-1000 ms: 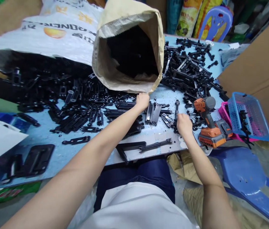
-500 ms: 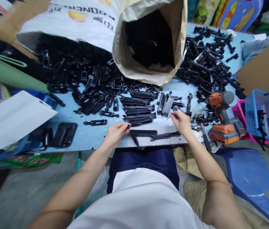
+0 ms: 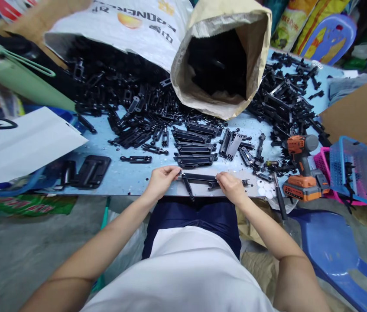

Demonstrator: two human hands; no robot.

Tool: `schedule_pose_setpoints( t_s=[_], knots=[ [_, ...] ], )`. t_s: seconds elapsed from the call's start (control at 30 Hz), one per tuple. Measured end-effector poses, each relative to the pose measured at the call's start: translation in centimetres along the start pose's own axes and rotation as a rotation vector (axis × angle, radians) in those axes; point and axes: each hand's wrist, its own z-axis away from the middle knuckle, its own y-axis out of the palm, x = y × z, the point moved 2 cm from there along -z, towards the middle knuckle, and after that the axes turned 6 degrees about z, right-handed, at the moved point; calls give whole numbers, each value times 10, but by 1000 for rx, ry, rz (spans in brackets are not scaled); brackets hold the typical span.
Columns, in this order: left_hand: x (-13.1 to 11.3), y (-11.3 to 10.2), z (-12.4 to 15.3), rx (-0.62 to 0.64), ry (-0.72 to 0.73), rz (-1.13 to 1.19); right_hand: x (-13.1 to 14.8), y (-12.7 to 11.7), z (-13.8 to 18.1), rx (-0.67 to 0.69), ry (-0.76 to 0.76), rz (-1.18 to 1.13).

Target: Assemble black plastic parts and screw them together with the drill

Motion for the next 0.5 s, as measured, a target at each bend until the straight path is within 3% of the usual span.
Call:
schedule_pose_setpoints(
  t_s=[0.17,0.27,0.37,0.5],
  knots=[
    [-1,0,1,99,46,-147,1,6,5,60,-57,38],
    [-1,0,-4,88,80,-179,4,8,3,24,-78,9],
    [-1,0,-8,76,72,-204,15,14,-9,5,-124,-62],
    [0,-2,-1,122,65,-247,38,34,-33,93,-256,-152]
  ],
)
